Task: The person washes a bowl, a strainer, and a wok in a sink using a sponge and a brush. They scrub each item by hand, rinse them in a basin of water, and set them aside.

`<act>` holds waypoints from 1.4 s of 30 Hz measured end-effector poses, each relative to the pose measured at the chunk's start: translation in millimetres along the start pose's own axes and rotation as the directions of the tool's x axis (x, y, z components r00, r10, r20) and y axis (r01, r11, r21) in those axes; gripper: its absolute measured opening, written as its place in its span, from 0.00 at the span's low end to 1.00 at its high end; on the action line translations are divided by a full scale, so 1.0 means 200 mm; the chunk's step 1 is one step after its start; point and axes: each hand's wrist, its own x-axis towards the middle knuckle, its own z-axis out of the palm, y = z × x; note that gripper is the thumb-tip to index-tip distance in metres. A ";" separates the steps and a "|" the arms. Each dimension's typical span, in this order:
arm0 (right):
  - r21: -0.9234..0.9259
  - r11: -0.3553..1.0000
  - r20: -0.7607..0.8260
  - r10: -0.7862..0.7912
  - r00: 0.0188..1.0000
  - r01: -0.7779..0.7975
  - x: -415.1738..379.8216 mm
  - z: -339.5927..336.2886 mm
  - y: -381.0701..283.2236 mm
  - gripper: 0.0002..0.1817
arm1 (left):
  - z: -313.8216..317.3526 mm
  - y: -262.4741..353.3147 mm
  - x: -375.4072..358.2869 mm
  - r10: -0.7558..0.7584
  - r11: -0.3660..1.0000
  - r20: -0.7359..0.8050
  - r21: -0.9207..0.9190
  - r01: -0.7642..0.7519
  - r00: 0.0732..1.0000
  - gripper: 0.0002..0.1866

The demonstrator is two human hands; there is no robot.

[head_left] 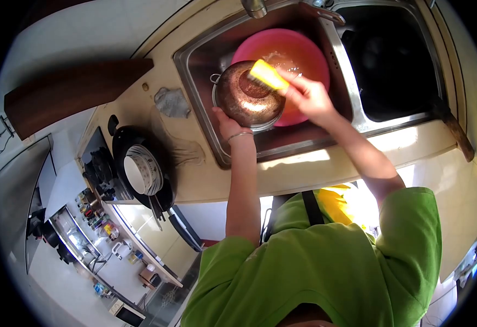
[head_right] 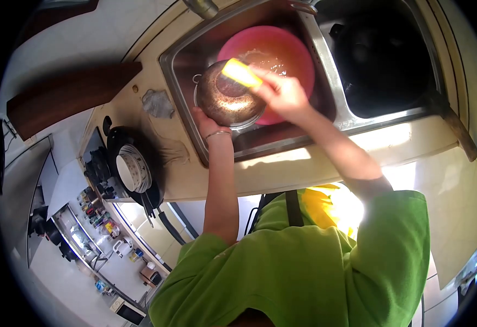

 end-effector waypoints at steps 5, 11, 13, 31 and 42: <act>-0.479 0.871 -0.077 0.079 0.994 -0.107 0.09 -0.05 0.13 0.17 | 0.04 -0.04 0.00 -0.007 1.000 0.010 0.008 0.007 1.000 0.30; -0.308 0.951 -0.073 0.003 0.997 -0.025 0.03 -0.03 0.06 0.18 | 0.00 -0.02 -0.02 0.030 0.998 -0.042 0.061 -0.027 0.999 0.29; -0.380 0.925 0.080 0.003 0.997 0.028 -0.01 0.03 -0.05 0.19 | 0.02 -0.02 -0.01 -0.028 0.999 0.021 0.026 0.028 0.999 0.29; -0.387 0.844 -0.164 0.332 0.929 -0.370 0.04 -0.12 0.13 0.18 | 0.09 -0.02 -0.02 -0.310 0.876 -0.060 -0.405 0.261 0.949 0.25; -0.420 0.838 -0.232 0.273 0.934 -0.349 0.01 -0.17 0.04 0.18 | 0.17 -0.10 0.00 -0.535 0.679 -0.026 -0.609 0.411 0.844 0.15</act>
